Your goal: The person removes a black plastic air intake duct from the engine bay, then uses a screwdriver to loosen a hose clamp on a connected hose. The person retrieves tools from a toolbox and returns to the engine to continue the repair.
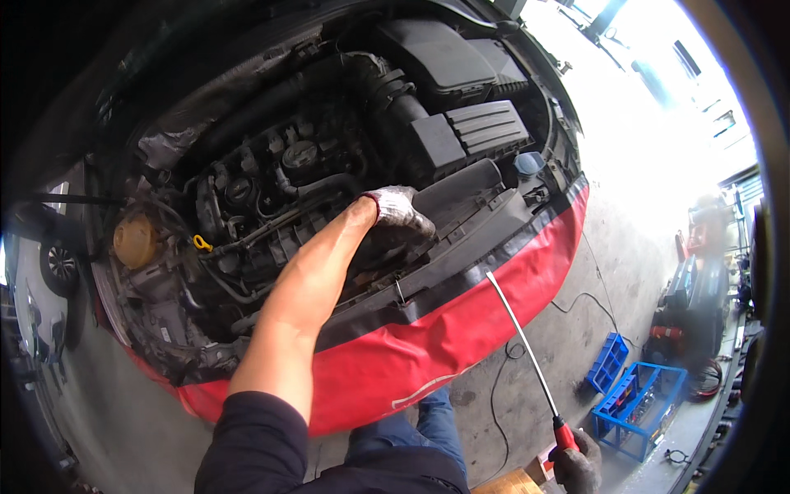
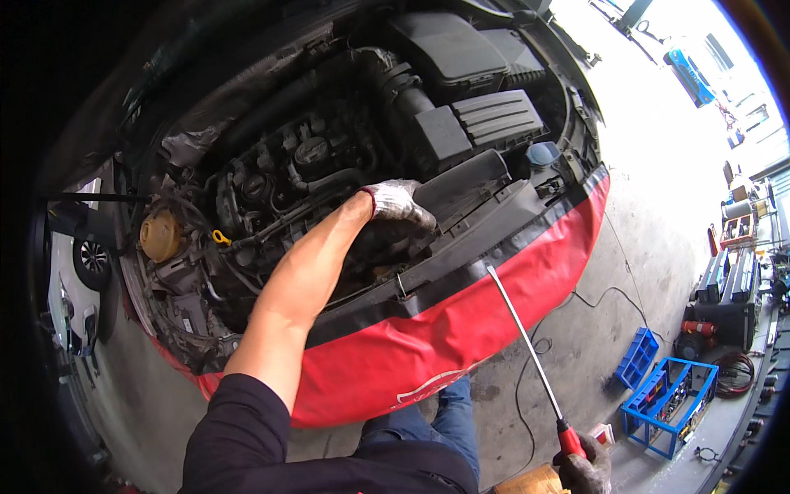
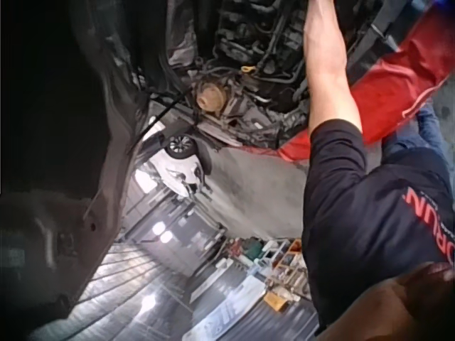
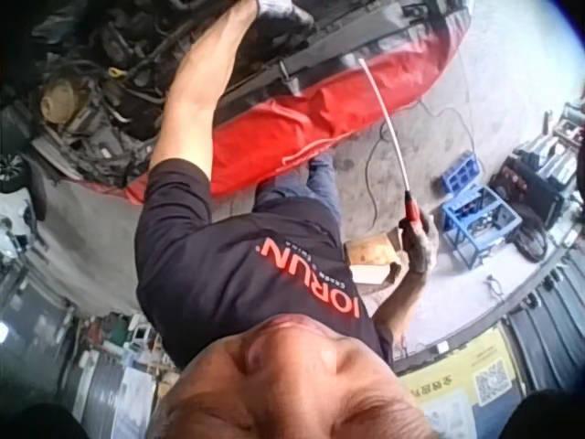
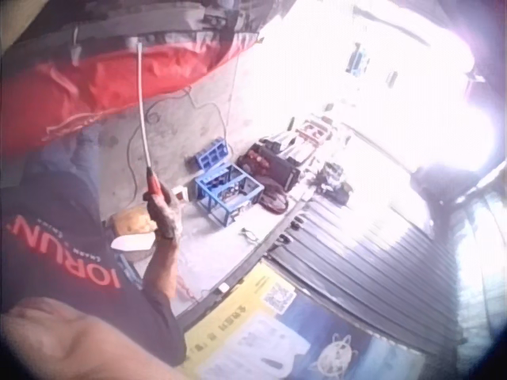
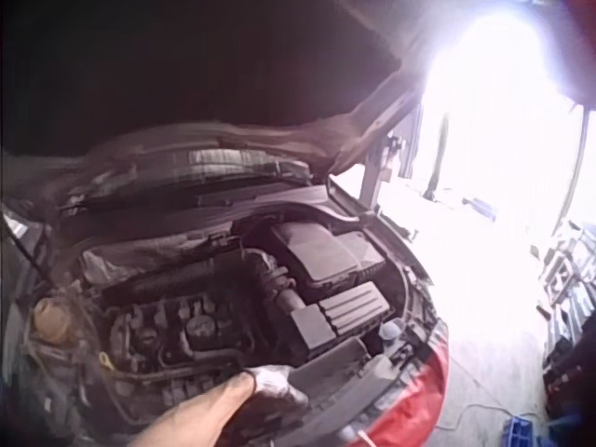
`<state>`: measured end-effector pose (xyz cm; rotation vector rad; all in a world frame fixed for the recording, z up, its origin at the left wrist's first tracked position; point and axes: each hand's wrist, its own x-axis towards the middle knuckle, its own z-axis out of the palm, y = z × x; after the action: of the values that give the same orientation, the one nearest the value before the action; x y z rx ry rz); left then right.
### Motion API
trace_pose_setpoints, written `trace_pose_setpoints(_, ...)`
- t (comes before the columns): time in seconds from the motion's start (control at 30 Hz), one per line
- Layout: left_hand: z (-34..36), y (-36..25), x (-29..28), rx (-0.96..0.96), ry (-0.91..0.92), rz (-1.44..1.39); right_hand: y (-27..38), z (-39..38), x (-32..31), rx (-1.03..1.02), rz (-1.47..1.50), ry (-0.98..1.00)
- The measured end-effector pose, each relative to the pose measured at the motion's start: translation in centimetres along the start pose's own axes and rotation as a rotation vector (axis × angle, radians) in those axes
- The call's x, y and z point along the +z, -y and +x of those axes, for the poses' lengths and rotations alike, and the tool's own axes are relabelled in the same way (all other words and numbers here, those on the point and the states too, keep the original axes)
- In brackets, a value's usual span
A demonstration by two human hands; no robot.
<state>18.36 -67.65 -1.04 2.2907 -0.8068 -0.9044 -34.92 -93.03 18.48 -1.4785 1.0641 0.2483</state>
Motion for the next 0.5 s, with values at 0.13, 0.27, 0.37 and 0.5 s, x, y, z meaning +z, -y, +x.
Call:
trace_pose_setpoints(0.13, 0.1, 0.4, 1.4, -0.010, -0.001, -0.098, 2.5, 2.2, -0.2, 0.010, -0.064, 0.057)
trace_pose_setpoints(0.27, -2.4, 0.0, 0.4, -0.081, -0.065, -0.168, 5.1, 4.2, -0.2, -0.025, -0.122, 0.030)
trace_pose_setpoints(0.37, -1.3, 0.4, 0.2, -0.050, -0.035, -0.142, 7.3, 5.7, 0.7, -0.021, -0.138, -0.077)
trace_pose_setpoints(0.5, -0.8, 0.3, -0.2, -0.046, -0.017, -0.123, 8.8, 7.4, 0.6, 0.008, -0.115, -0.103)
